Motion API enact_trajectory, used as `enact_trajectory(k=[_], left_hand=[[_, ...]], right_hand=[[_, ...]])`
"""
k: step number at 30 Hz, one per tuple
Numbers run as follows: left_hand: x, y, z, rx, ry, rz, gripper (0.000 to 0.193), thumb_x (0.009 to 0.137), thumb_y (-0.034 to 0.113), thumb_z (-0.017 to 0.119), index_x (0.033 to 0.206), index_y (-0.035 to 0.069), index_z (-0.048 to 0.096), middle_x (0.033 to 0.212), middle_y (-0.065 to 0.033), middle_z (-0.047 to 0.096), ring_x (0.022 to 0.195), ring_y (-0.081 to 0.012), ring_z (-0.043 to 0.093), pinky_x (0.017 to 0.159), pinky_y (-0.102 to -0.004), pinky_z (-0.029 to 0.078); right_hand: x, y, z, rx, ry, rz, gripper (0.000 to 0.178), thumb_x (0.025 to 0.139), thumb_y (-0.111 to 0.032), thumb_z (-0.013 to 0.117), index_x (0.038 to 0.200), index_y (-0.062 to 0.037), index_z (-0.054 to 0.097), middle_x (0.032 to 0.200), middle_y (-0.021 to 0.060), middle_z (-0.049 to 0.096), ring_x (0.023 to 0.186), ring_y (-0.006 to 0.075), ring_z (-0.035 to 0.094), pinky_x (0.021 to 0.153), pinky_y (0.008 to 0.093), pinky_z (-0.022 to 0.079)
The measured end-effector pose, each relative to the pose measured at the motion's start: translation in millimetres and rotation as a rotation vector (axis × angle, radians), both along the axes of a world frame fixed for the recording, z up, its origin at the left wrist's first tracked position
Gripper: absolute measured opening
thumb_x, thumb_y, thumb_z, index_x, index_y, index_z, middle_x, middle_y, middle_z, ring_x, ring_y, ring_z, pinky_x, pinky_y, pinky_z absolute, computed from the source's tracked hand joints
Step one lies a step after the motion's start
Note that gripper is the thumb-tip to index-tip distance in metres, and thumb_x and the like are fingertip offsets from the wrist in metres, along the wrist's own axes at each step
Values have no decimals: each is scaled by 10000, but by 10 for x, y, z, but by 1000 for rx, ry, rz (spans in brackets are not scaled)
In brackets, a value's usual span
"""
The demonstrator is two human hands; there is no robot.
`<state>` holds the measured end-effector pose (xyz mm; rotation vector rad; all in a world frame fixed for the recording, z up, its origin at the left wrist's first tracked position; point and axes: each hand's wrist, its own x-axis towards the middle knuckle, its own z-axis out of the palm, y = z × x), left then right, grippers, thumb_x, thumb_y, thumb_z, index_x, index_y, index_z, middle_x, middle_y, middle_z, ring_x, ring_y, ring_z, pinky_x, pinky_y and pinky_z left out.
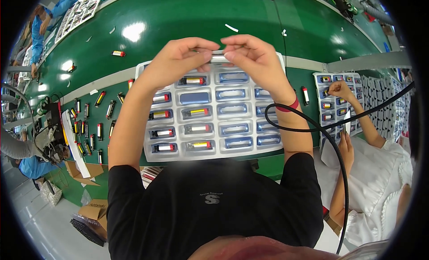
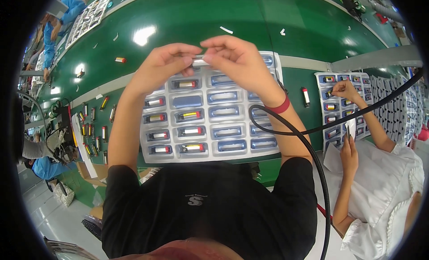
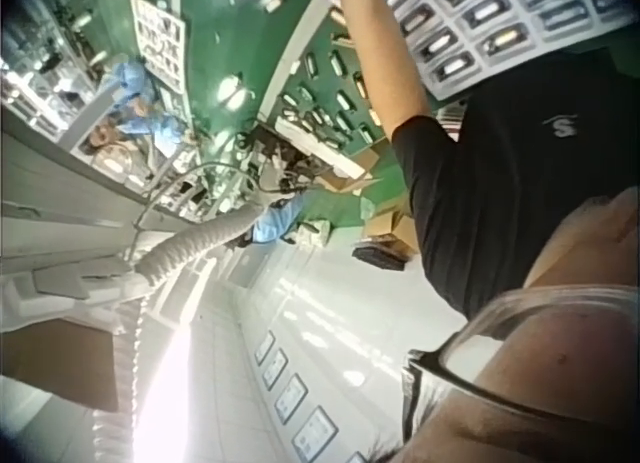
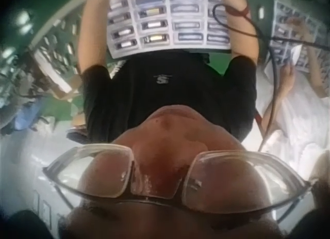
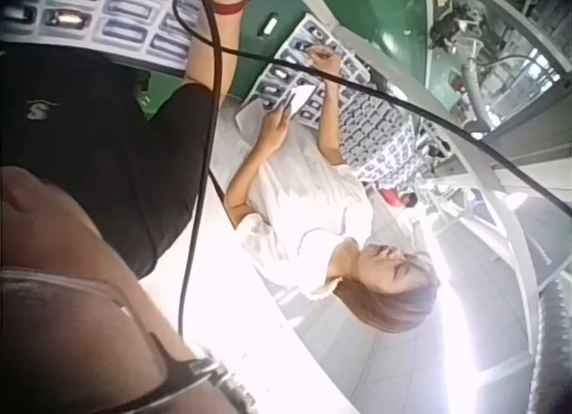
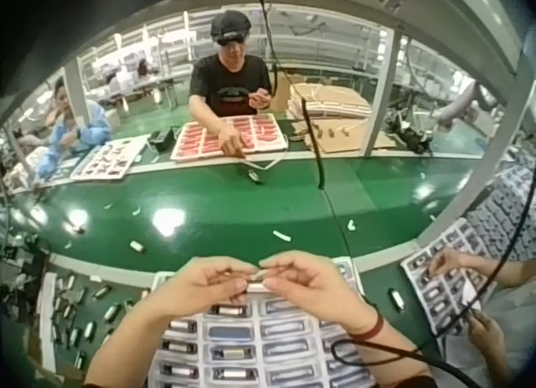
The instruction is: The person assembles small electronic components by hand, placing batteries into plastic housings and organizing them in trays.
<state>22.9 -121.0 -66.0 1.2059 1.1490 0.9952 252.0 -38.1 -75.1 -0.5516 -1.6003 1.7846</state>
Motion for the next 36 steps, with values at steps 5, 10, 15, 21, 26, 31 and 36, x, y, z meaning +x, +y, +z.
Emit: enact_trajectory(k=[5,10,15,21,26,31,36], left_hand=[[242,-54,13,234,-110,72,337,969,115,693,1289,16,658,1045,-36,688,902,-104,666,807,-254,550],[294,23,-34,405,182,153,339,902,75,754,1234,29,704,1052,-37,700,913,-118,671,833,-269,555],[302,51,-123,392,200,180,333,876,73,777,1204,39,729,1087,-51,718,898,-122,670,846,-280,562],[523,115,-199,389,-63,250,316,870,72,764,1181,61,707,1163,-67,693,964,-135,655,860,-285,556],[699,152,-563,481,827,-91,215,855,141,730,1052,61,697,1031,-103,659,946,-288,683,814,-406,568],[742,233,-536,463,1011,-271,212,865,109,718,1062,36,685,1086,-139,670,900,-296,708,768,-414,582],[563,126,-296,97,102,153,446,920,-14,655,1349,40,548,1123,-109,659,945,-186,703,820,-330,572]], right_hand=[[157,187,75,-26,-15,-43,158,964,-52,694,1094,37,706,987,92,734,823,159,732,739,259,586],[198,228,85,-12,-26,-62,162,957,-61,704,1089,32,707,993,91,736,835,146,728,731,245,572],[221,183,127,24,-50,-51,170,946,-44,714,1100,27,707,970,67,735,852,118,714,736,229,556],[305,314,113,255,-98,-138,181,913,-26,739,1086,26,720,943,52,744,829,74,674,731,205,531],[435,543,114,162,-121,-236,206,925,-37,711,1117,37,709,983,96,734,865,147,702,809,255,547],[438,517,147,62,17,-208,214,941,-26,683,1145,40,685,983,100,729,874,190,717,825,304,563],[454,504,137,-36,54,-144,216,939,-44,692,1137,40,682,977,102,729,874,167,708,809,286,560]])
